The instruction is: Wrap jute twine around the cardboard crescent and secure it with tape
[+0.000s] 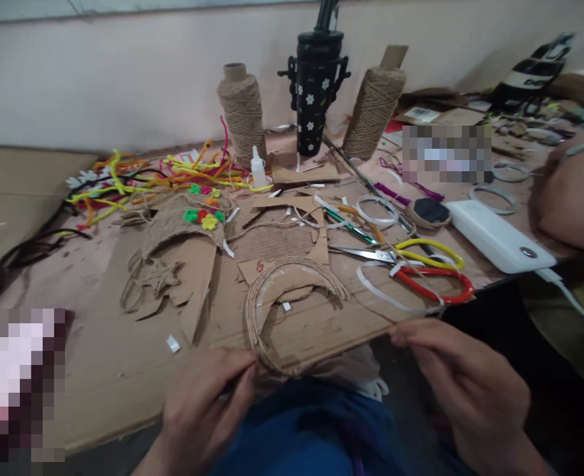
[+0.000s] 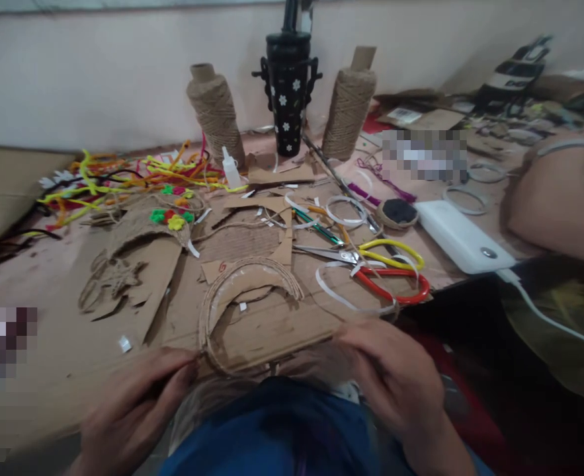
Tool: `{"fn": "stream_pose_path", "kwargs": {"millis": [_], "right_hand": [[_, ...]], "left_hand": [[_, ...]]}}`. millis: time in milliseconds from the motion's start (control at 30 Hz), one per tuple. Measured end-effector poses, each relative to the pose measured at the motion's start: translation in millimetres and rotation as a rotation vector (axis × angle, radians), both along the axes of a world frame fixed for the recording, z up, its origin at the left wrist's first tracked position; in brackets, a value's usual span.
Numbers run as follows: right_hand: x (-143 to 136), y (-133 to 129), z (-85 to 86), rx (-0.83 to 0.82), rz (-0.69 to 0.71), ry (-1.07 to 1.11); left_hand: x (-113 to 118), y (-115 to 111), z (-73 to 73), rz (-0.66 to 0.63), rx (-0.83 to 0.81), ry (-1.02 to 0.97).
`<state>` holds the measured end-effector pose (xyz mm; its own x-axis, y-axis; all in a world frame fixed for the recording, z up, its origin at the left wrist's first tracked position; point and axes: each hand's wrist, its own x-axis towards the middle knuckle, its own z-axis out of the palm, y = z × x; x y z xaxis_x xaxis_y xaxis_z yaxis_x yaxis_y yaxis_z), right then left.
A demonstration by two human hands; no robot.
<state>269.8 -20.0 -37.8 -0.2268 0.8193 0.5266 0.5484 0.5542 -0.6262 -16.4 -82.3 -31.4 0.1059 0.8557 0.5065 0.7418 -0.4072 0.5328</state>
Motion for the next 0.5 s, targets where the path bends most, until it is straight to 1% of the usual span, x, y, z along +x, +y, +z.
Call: {"fn": "stream_pose_path", "kwargs": {"millis": [33,100,167,267,333,433,500], "right_hand": [[2,4,-1.3,0.051,-0.059,0.000],[7,17,-4.3,0.180,-0.110,-0.038],[12,30,-6.7,0.257,-0.126,-0.159],[14,40,-7.4,0.288,-0.110,-0.318],[10,38,-5.9,0.288,-0.112,-0.288],[-2,24,-1.4,0.264,-0.105,-0.119],[-13,15,2.5,0.218,0.006,-0.098]], "left_hand": [[0,1,1.4,-0.006,-0.010,0.011],[-1,3,4.3,-0.022,-0.054,0.036],[-4,5,6.1,-0.058,-0.096,0.053],[-7,8,6.8,-0.116,-0.135,0.053],[-7,8,7.1,-0.105,-0.144,0.040],[-3,5,7.5,-0.052,-0.103,0.002],[0,4,6.8,-0.032,-0.064,-0.012]]}}
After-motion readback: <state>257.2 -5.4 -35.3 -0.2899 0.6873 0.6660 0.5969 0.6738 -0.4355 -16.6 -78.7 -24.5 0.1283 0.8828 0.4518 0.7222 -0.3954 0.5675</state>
